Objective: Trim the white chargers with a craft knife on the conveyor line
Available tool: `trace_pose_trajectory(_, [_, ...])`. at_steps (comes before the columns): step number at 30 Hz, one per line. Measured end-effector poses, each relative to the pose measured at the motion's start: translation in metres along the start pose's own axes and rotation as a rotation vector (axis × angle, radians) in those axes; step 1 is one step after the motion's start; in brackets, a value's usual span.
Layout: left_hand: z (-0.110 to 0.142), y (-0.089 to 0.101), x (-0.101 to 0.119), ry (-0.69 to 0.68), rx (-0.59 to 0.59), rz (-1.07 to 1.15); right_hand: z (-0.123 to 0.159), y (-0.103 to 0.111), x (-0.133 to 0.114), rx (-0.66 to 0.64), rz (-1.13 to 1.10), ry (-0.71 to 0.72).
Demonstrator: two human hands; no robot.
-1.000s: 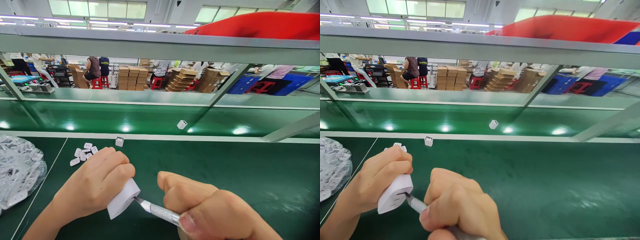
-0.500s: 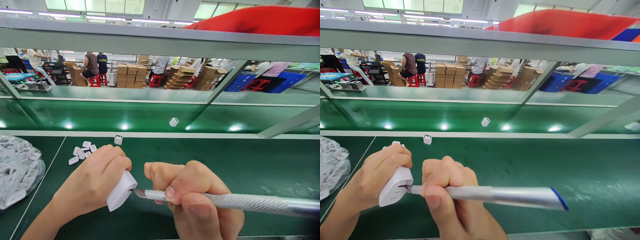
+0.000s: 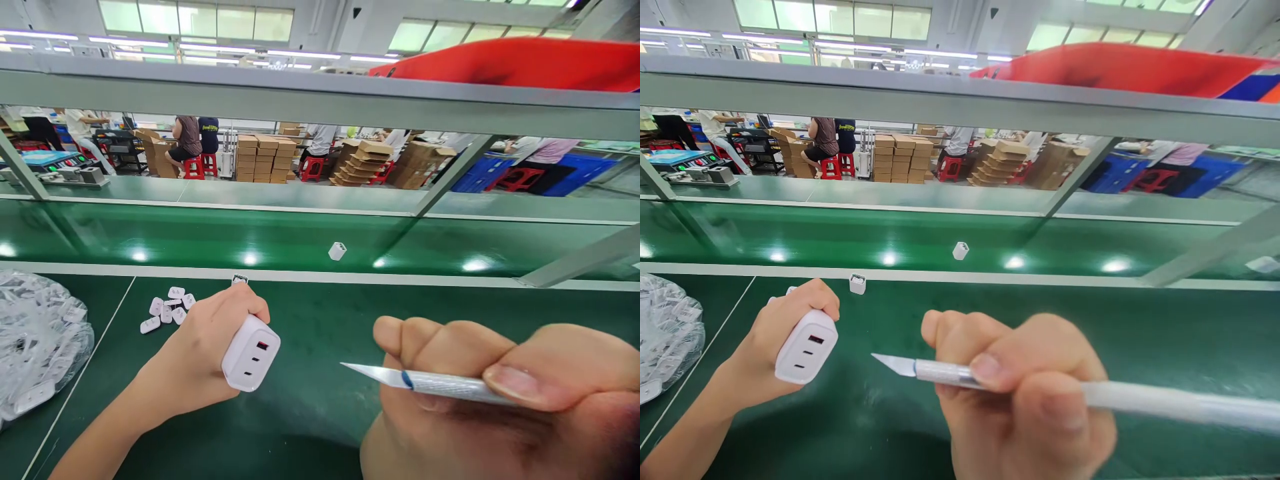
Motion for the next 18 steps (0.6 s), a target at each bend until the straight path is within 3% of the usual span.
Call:
trace_pose_trajectory(3, [0.000,0.002,-0.002,0.061,0.012,-0.017,0.002,-0.010,-0.007,-0.018,0.102,0.023])
trace_pose_trajectory(6, [0.002,0.004,-0.003,0.121,0.029,0.006,0.001,-0.007,-0.010,0.054,0.150,0.056])
trace_pose_trajectory(10, [0.008,0.005,-0.009,0.237,0.037,0.084,-0.009,0.010,0.011,0.092,0.244,0.066])
trace_pose_trajectory(11, [0.009,0.006,-0.011,0.264,0.038,0.107,-0.010,0.008,0.024,0.021,0.334,0.050])
trace_pose_trajectory(13, [0.011,0.007,-0.016,0.300,0.041,0.152,-0.002,-0.006,0.061,-0.240,0.563,0.001])
trace_pose_trajectory(16, [0.012,0.007,-0.019,0.296,0.031,0.227,0.040,-0.027,0.117,-0.679,0.785,-0.030])
trace_pose_trajectory(18, [0.011,0.007,-0.019,0.255,0.023,0.273,0.063,-0.026,0.133,-0.774,0.789,-0.006])
Point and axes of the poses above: each hand's wrist, its own z-axis away from the middle knuckle, its own y-axis out of the back of the hand, x = y × z, the point moved 10 cm from there along -z, towards the middle knuckle, and after that the axes turned 5 degrees about z, right-handed, at the moved point
